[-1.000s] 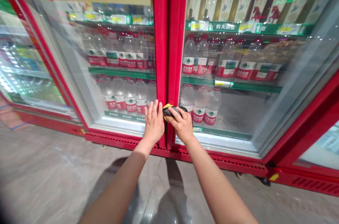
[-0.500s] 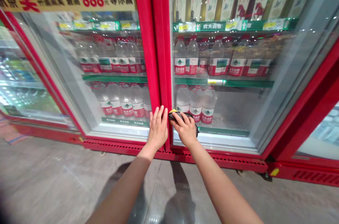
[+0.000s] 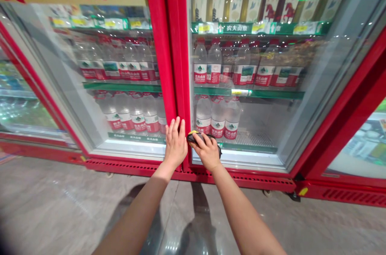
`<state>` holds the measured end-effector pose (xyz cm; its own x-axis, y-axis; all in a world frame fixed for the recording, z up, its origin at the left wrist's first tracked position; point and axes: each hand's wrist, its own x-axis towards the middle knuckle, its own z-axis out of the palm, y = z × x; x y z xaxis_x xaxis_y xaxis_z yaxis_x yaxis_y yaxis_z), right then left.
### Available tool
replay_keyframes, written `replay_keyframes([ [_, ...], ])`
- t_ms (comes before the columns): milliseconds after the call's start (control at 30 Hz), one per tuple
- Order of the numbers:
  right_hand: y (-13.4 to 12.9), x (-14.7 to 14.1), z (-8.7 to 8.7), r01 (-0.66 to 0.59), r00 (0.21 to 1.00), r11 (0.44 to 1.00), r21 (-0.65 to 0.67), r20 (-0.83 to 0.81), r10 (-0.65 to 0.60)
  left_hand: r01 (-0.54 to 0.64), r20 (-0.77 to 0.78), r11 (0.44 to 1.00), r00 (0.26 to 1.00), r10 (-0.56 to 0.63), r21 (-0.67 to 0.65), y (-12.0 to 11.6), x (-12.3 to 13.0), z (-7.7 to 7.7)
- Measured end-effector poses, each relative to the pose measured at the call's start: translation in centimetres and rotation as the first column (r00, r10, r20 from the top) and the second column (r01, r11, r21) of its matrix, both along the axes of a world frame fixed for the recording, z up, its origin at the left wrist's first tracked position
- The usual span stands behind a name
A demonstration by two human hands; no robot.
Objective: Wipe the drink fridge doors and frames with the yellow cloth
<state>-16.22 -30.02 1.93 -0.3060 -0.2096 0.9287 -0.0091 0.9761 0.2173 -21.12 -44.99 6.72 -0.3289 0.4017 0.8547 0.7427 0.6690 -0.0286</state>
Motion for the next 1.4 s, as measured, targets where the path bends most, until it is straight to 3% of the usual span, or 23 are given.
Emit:
replay_keyframes([
  [100, 0.3, -0.2, 1.4, -0.013, 0.999, 1.000, -0.001, 0.052, 0.013, -0.001, -0.007, 1.000, 1.000, 0.001, -0.007, 0.3, 0.1, -0.1],
  [167, 1.5, 0.0, 3.3, 0.018, 1.000, 0.993, -0.119, -0.006, -0.019, -0.001, -0.004, 1.000, 1.000, 0.001, 0.000, 0.6, 0.0, -0.2],
  [233, 3.0, 0.5, 4.1, 0.044, 0.994, 0.973, -0.227, -0.087, -0.066, -0.003, 0.001, 1.000, 1.000, 0.003, 0.006, 0.9, 0.0, -0.3],
  [333, 4.4, 1.4, 2.4, 0.054, 0.987, 0.978, -0.199, -0.135, -0.082, -0.005, -0.003, 1.000, 1.000, 0.005, 0.001, 1.4, 0.3, -0.4],
  [400, 4.3, 1.6, 0.9, 0.034, 0.996, 0.997, -0.074, -0.075, -0.039, -0.004, -0.015, 1.000, 1.000, 0.003, -0.004, 1.9, 0.6, -0.5],
  [467, 3.7, 1.5, 0.8, -0.008, 1.000, 0.999, 0.040, 0.005, 0.008, 0.001, -0.032, 1.000, 0.999, -0.001, -0.002, 2.5, 0.9, -0.4],
  [533, 3.6, 1.1, 2.4, -0.019, 1.000, 0.999, 0.045, 0.024, 0.018, 0.013, -0.047, 1.000, 0.999, -0.012, 0.004, 3.2, 1.2, -0.3],
  [667, 5.9, 1.5, 6.0, 0.067, 0.989, 0.977, -0.203, -0.117, -0.092, 0.049, -0.034, 0.999, 0.998, -0.050, -0.020, 4.4, 1.4, 0.0],
  [767, 7.9, 2.6, 4.5, 0.083, 0.973, 0.964, -0.252, -0.189, -0.133, 0.078, -0.003, 0.993, 0.997, -0.078, -0.090, 4.8, 1.5, -0.2],
  [900, 8.3, 3.8, 1.2, 0.054, 0.997, 0.997, -0.053, -0.057, -0.057, 0.085, 0.023, 0.989, 0.996, -0.083, -0.123, 5.8, 1.7, -0.8],
  [1000, 9.0, 4.1, 2.6, 0.045, 0.998, 0.999, 0.004, 0.051, -0.045, 0.100, 0.032, 0.989, 0.995, -0.097, -0.106, 7.0, 1.9, -1.1],
  [1100, 11.4, 4.6, 5.1, 0.123, 0.988, 0.977, -0.172, -0.071, -0.137, 0.114, 0.047, 0.988, 0.993, -0.110, -0.105, 8.2, 2.2, -1.3],
  [1167, 13.2, 5.3, 5.2, 0.140, 0.958, 0.944, -0.299, -0.201, -0.205, 0.126, 0.057, 0.985, 0.991, -0.120, -0.119, 8.7, 2.4, -1.5],
  [1267, 14.4, 6.4, 2.7, 0.132, 0.941, 0.933, -0.335, -0.253, -0.224, 0.141, 0.063, 0.983, 0.989, -0.134, -0.119, 9.3, 2.6, -1.9],
  [1333, 14.1, 6.8, 0.7, 0.138, 0.966, 0.956, -0.260, -0.178, -0.188, 0.143, 0.064, 0.985, 0.988, -0.137, -0.099, 9.9, 2.8, -2.2],
  [1400, 13.6, 7.1, 0.1, 0.133, 0.988, 0.980, -0.151, -0.052, -0.142, 0.144, 0.058, 0.986, 0.988, -0.140, -0.082, 10.6, 3.0, -2.5],
])
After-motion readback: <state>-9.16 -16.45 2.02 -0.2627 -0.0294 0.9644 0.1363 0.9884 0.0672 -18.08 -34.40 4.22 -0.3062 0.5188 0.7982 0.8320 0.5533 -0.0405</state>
